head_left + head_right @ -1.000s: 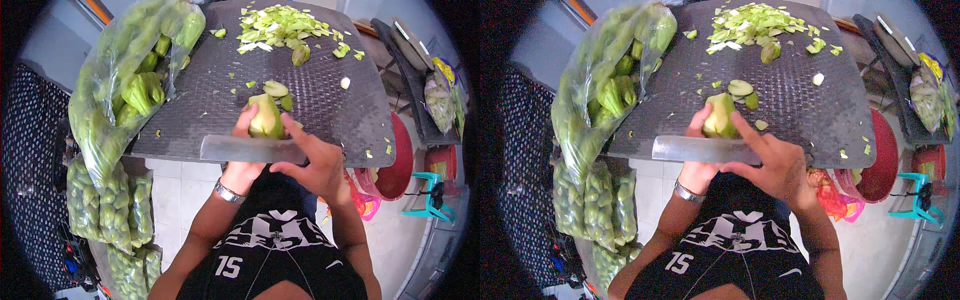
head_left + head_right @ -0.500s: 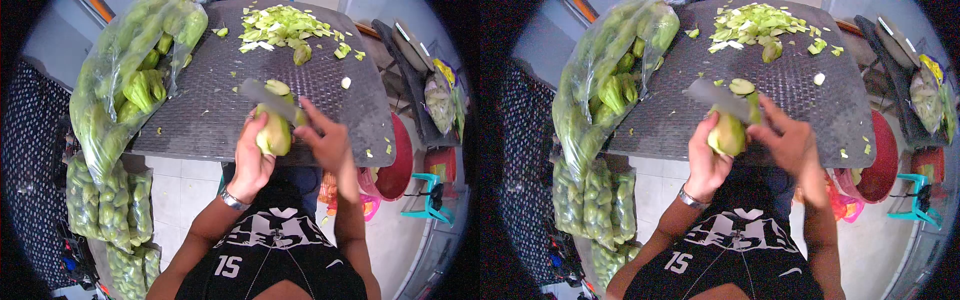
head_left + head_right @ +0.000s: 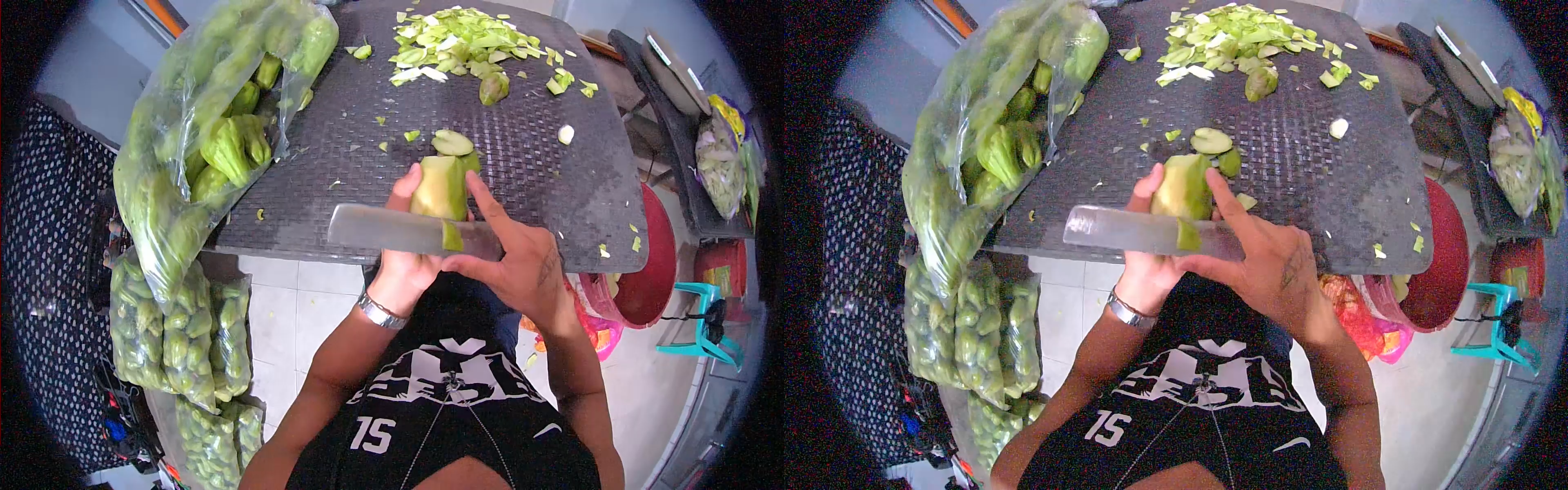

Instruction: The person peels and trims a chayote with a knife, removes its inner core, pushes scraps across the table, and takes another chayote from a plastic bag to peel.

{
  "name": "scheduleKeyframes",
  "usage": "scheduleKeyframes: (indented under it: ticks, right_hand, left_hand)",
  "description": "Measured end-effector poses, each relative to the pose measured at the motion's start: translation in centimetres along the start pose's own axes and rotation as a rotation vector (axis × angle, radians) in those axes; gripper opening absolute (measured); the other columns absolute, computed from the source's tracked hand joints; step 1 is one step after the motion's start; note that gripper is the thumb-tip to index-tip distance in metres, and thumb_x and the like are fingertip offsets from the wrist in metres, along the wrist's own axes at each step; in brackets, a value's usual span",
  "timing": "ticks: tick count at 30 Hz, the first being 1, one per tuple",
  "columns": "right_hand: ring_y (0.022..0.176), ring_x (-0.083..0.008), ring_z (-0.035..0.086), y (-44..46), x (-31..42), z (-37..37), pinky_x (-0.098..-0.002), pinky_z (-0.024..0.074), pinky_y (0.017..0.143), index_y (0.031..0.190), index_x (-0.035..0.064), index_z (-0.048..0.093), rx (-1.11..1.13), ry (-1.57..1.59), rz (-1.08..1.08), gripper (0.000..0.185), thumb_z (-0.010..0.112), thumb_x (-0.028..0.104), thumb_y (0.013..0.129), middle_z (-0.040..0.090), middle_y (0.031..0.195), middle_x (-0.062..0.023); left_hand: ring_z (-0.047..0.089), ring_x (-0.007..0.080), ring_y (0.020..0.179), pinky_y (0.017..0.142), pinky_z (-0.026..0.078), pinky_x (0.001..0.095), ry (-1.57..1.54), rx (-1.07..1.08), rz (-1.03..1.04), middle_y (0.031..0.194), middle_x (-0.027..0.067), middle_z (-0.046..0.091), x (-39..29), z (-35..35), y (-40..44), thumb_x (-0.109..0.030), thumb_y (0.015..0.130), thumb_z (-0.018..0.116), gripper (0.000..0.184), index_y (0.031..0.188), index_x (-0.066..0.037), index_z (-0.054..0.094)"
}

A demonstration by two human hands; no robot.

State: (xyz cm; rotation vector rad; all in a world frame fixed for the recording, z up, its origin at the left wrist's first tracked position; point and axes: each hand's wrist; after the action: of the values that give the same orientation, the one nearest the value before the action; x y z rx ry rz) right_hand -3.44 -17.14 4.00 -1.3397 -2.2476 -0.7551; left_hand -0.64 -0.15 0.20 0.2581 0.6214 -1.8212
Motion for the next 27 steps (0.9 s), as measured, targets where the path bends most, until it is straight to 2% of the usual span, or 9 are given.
scheduleKeyframes:
  ticks: [3, 6, 10, 14, 16, 21, 22, 25, 27]
  right_hand:
    - [0.091, -0.0422, 0.072, 0.4, -0.3, 0.0, -0.0411, 0.0563, 0.072, 0.155, 0.0093, 0.043, -0.073, -0.037, -0.035, 0.097, 0.083, 0.051, 0.077, 0.072, 0.109, -0.0244]
    - [0.093, -0.0422, 0.072, 0.7, -0.5, -0.5, -0.0395, 0.0557, 0.071, 0.154, 0.0088, 0.045, -0.043, 0.001, -0.044, 0.093, 0.083, 0.049, 0.079, 0.071, 0.106, -0.0266]
    - [0.084, -0.0409, 0.074, 1.7, -3.8, -1.2, -0.0446, 0.0576, 0.070, 0.152, 0.0056, 0.045, 0.010, 0.021, 0.229, 0.085, 0.074, 0.053, 0.088, 0.072, 0.096, -0.0277]
    - [0.070, -0.0273, 0.073, 3.0, -6.9, -1.7, -0.0404, 0.0552, 0.067, 0.143, -0.0061, 0.051, -0.060, 0.182, 0.463, 0.077, 0.070, 0.050, 0.095, 0.071, 0.080, -0.0263]
    - [0.070, -0.0268, 0.073, 3.0, -6.2, -2.3, -0.0401, 0.0555, 0.067, 0.143, -0.0060, 0.051, -0.044, 0.302, 0.630, 0.074, 0.068, 0.048, 0.096, 0.071, 0.079, -0.0253]
    - [0.076, -0.0399, 0.074, 1.0, -0.8, -1.4, -0.0445, 0.0569, 0.068, 0.152, -0.0019, 0.041, 0.033, 0.160, 0.270, 0.082, 0.070, 0.048, 0.094, 0.071, 0.079, -0.0259]
    - [0.077, -0.0421, 0.073, 0.7, 0.1, -1.2, -0.0454, 0.0572, 0.068, 0.154, -0.0010, 0.037, 0.064, 0.088, 0.199, 0.085, 0.070, 0.049, 0.093, 0.071, 0.079, -0.0259]
    - [0.066, -0.0356, 0.072, 0.2, -0.1, 0.6, -0.0413, 0.0542, 0.063, 0.156, 0.0003, 0.037, -0.132, -0.011, 0.033, 0.093, 0.078, 0.048, 0.087, 0.067, 0.076, -0.0228]
    - [0.072, -0.0402, 0.072, 0.3, 0.0, -0.1, -0.0430, 0.0548, 0.064, 0.156, 0.0002, 0.036, -0.041, -0.016, 0.068, 0.096, 0.078, 0.050, 0.086, 0.069, 0.079, -0.0257]
  left_hand:
    - [0.069, 0.0219, 0.095, 0.077, 0.059, 0.0382, -0.014, -0.030, 0.004, 0.110, 0.0092, 0.069, 0.2, 0.6, -0.2, -0.052, 0.098, 0.058, 0.053, 0.128, -0.008, 0.060]
    - [0.070, 0.0272, 0.108, 0.091, 0.058, 0.0436, 0.006, 0.005, 0.034, 0.123, 0.0111, 0.069, 0.4, -0.4, -0.1, -0.046, 0.101, 0.053, 0.051, 0.134, -0.008, 0.059]
    - [0.070, 0.0288, 0.103, 0.070, 0.061, 0.0389, 0.079, 0.073, -0.017, 0.121, 0.0132, 0.068, -0.4, -0.8, -1.4, -0.042, 0.105, 0.046, 0.053, 0.142, -0.005, 0.052]
    - [0.070, 0.0314, 0.098, 0.071, 0.061, 0.0418, 0.060, 0.187, -0.036, 0.121, 0.0163, 0.067, -0.9, -0.9, -1.0, -0.041, 0.106, 0.044, 0.054, 0.144, -0.003, 0.050]
    - [0.069, 0.0320, 0.101, 0.076, 0.060, 0.0442, 0.050, 0.173, -0.054, 0.124, 0.0168, 0.066, -1.2, -1.1, -0.3, -0.041, 0.106, 0.044, 0.054, 0.144, -0.002, 0.050]
    - [0.068, 0.0290, 0.106, 0.093, 0.057, 0.0445, -0.010, -0.031, 0.065, 0.127, 0.0140, 0.065, -0.4, -0.4, 1.1, -0.043, 0.107, 0.045, 0.052, 0.142, -0.005, 0.052]
    - [0.067, 0.0263, 0.109, 0.095, 0.055, 0.0427, 0.087, 0.062, 0.056, 0.130, 0.0128, 0.064, -0.2, -0.5, 1.0, -0.044, 0.106, 0.048, 0.055, 0.143, -0.003, 0.052]
    - [0.067, 0.0241, 0.107, 0.093, 0.055, 0.0414, 0.081, 0.087, 0.034, 0.124, 0.0114, 0.065, 0.0, -0.8, 0.8, -0.048, 0.103, 0.053, 0.060, 0.142, -0.003, 0.053]
    - [0.067, 0.0231, 0.105, 0.094, 0.054, 0.0405, 0.125, 0.054, 0.049, 0.118, 0.0102, 0.068, 0.1, -0.6, 0.7, -0.050, 0.101, 0.055, 0.060, 0.140, -0.004, 0.055]
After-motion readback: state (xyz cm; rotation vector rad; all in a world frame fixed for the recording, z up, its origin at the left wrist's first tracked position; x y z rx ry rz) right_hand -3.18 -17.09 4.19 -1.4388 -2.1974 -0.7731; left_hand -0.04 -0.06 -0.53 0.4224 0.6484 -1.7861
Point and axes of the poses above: each hand's wrist, its own y-axis towards the middle knuckle, its own z-axis out of the palm, x = y × z
